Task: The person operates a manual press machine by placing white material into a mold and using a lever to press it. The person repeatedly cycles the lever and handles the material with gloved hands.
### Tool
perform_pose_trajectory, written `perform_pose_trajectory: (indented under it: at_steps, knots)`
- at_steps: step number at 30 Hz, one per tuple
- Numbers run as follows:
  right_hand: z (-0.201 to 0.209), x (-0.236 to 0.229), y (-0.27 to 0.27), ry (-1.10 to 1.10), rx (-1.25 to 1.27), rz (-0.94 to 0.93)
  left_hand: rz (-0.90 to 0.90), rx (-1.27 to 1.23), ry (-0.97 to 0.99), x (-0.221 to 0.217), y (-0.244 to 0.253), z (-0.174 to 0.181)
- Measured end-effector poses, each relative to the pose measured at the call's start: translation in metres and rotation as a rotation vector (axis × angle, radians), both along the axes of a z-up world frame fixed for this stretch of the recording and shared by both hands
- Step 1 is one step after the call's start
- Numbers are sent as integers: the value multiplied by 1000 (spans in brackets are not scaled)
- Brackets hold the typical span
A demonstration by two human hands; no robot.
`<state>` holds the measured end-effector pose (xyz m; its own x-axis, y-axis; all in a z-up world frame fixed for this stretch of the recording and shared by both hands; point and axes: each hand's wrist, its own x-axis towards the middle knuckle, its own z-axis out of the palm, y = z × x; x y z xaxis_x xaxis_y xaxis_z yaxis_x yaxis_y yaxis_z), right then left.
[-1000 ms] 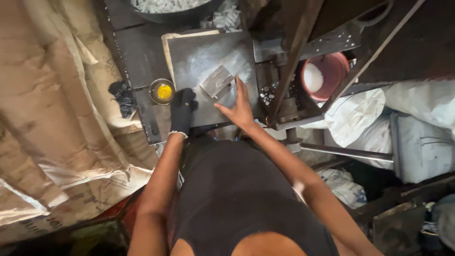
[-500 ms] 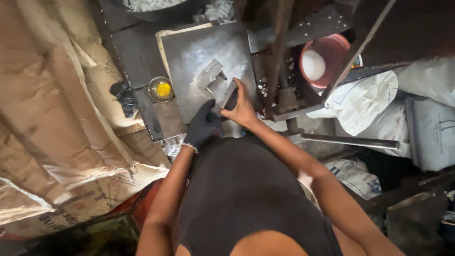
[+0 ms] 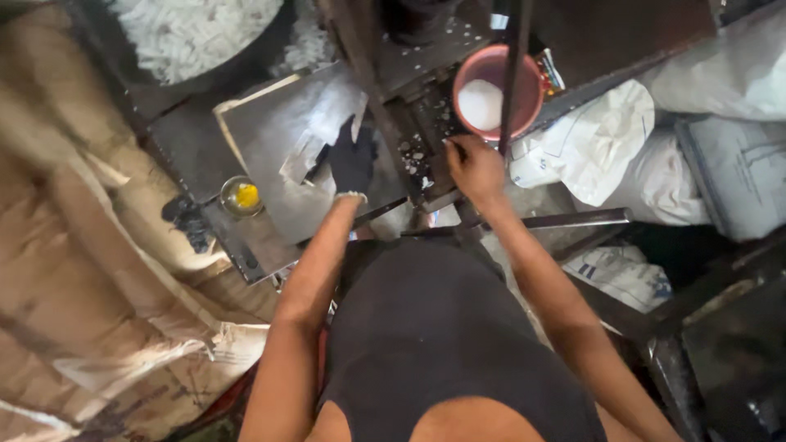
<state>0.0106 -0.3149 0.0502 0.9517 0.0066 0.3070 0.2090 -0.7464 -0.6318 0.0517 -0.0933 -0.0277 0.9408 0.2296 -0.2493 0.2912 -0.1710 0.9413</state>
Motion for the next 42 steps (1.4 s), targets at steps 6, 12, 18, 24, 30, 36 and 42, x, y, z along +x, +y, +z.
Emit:
perform_pose_trajectory:
  at_steps: [6, 12, 18, 24, 30, 36, 42]
  knots:
    - [-27, 1, -5, 233, -33, -91, -348, 460, -463, 58, 8, -44]
    - [-29, 5, -2, 230, -47, -138, -524, 564, -354, 92, 12, -78]
    - [-27, 0, -2, 220, -76, -80, -690, 497, -210, 72, 117, -35]
    - [-22, 6, 0, 311, -135, -131, -474, -5, 90, -18, 154, 8]
    - [-20, 7, 8, 392, -205, -230, -497, 227, -267, -58, 153, -8]
    - [-25, 5, 6, 400, -206, -283, -304, -201, -165, -44, 134, -37]
    - [-29, 2, 3, 340, -143, -273, 121, -1206, 458, -34, 99, -16]
